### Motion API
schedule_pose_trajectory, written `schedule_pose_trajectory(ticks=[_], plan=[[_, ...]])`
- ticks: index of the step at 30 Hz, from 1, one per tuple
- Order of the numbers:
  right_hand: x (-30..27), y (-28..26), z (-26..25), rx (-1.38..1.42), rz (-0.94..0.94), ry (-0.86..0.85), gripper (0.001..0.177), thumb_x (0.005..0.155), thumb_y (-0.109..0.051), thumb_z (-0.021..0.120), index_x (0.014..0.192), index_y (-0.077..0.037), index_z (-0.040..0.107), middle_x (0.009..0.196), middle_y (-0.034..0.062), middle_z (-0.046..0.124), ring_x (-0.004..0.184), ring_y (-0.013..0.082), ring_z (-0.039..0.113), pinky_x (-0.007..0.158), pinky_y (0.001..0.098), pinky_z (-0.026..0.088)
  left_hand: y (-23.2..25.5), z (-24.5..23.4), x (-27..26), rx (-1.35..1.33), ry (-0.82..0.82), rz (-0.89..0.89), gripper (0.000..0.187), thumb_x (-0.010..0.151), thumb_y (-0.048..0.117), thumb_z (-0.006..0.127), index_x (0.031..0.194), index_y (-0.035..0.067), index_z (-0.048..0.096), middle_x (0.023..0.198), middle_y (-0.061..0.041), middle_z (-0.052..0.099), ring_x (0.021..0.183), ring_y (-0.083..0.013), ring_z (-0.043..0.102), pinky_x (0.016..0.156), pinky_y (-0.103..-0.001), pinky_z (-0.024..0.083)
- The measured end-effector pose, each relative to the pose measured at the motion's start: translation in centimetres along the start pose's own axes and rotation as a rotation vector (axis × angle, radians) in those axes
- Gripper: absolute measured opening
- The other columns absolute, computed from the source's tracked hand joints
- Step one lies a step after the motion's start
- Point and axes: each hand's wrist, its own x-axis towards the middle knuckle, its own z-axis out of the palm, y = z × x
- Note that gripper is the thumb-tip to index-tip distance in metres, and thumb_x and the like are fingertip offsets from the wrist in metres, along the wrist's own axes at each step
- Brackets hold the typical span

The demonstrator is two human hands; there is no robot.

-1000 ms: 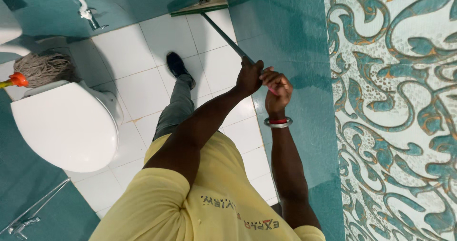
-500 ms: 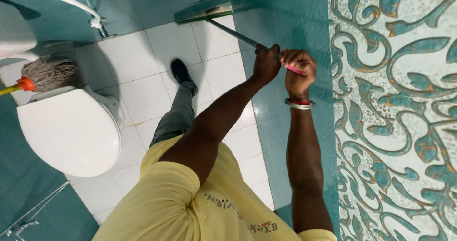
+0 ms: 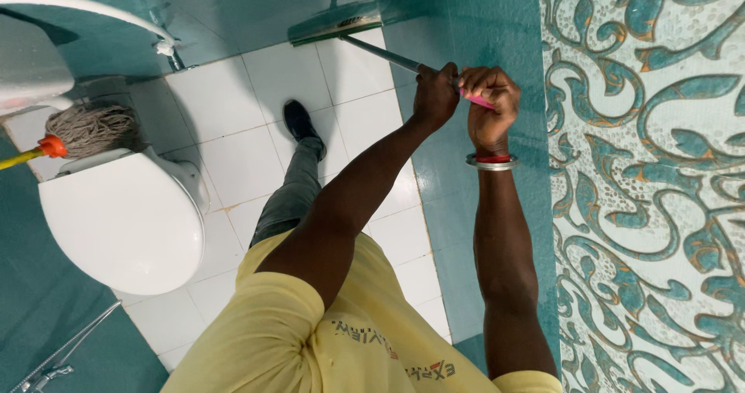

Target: The person uses a floor squeegee to push water across the tiled bathroom floor toward a drain.

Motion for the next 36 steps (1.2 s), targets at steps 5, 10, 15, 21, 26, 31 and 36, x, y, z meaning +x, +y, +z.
schedule_pose_trajectory(ticks=[5, 10, 15, 21, 26, 31, 36], plan=[[-0.7, 0.2, 0.3, -0.008, 0.000, -0.013, 0.021, 0.080, -0.015, 0.044, 0.080, 0.002, 0.056, 0.078, 0.0164, 0.059, 0.083, 0.0287, 0.056, 0.106, 0.0464, 0.047, -0.7, -0.5, -0.4, -0.015, -0.063, 0.017, 0.015, 0.094, 0.015, 0.068, 0.103, 0.003, 0.064, 0.088, -0.032, 0.058, 0.073, -0.0419, 0.065, 0.068, -0.048, 0.055], [-2.8, 0.6, 1.2, -0.020, 0.013, 0.019, 0.021, 0.079, -0.015, 0.045, 0.080, 0.001, 0.057, 0.079, 0.0162, 0.060, 0.086, 0.0292, 0.059, 0.109, 0.0457, 0.046, -1.6, -1.5, -1.9, 0.025, 0.027, 0.181, 0.015, 0.085, 0.011, 0.072, 0.095, 0.004, 0.064, 0.077, -0.027, 0.063, 0.076, -0.0431, 0.066, 0.067, -0.050, 0.055], [-6.3, 1.1, 2.7, -0.047, -0.010, -0.046, 0.013, 0.080, -0.010, 0.045, 0.080, -0.001, 0.054, 0.079, 0.0137, 0.059, 0.088, 0.0272, 0.059, 0.104, 0.0453, 0.047, -2.2, -3.9, -4.5, 0.033, -0.196, 0.001, 0.026, 0.087, 0.014, 0.075, 0.102, 0.000, 0.059, 0.095, -0.033, 0.059, 0.081, -0.0439, 0.069, 0.061, -0.046, 0.061], [-13.1, 0.3, 6.0, -0.164, -0.128, -0.148, 0.013, 0.085, -0.009, 0.043, 0.080, -0.002, 0.052, 0.083, 0.0119, 0.058, 0.091, 0.0268, 0.059, 0.097, 0.0422, 0.046, -2.0, -8.5, -11.0, -0.064, -0.108, 0.057, 0.027, 0.089, 0.018, 0.078, 0.101, 0.004, 0.057, 0.098, -0.022, 0.058, 0.079, -0.0367, 0.069, 0.067, -0.044, 0.058], [-22.9, -0.7, 10.1, -0.321, -0.094, -0.284, 0.017, 0.098, -0.013, 0.054, 0.085, -0.001, 0.053, 0.093, 0.0112, 0.056, 0.104, 0.0278, 0.058, 0.100, 0.0437, 0.046, -3.5, -14.5, -20.4, -0.290, -0.164, 0.054, 0.032, 0.102, 0.024, 0.073, 0.116, 0.007, 0.049, 0.094, -0.014, 0.052, 0.073, -0.0290, 0.059, 0.063, -0.043, 0.051], [-29.5, -2.4, 14.1, -0.481, -0.149, -0.556, 0.008, 0.094, -0.005, 0.062, 0.088, 0.001, 0.060, 0.095, 0.0129, 0.061, 0.115, 0.0319, 0.061, 0.123, 0.0558, 0.030, -7.1, -18.0, -27.2, -0.126, -0.195, 0.161, 0.035, 0.101, 0.019, 0.071, 0.122, 0.006, 0.047, 0.119, -0.023, 0.053, 0.096, -0.0362, 0.059, 0.074, -0.041, 0.055], [-32.0, -3.1, 17.6, -0.538, -0.229, -0.791, 0.024, 0.098, -0.015, 0.068, 0.084, -0.003, 0.054, 0.093, 0.0138, 0.054, 0.104, 0.0319, 0.057, 0.119, 0.0525, 0.037, -9.5, -23.0, -31.8, -0.072, -0.194, 0.326, 0.039, 0.098, 0.017, 0.076, 0.127, 0.007, 0.052, 0.147, -0.028, 0.048, 0.136, -0.0478, 0.048, 0.105, -0.048, 0.048]])
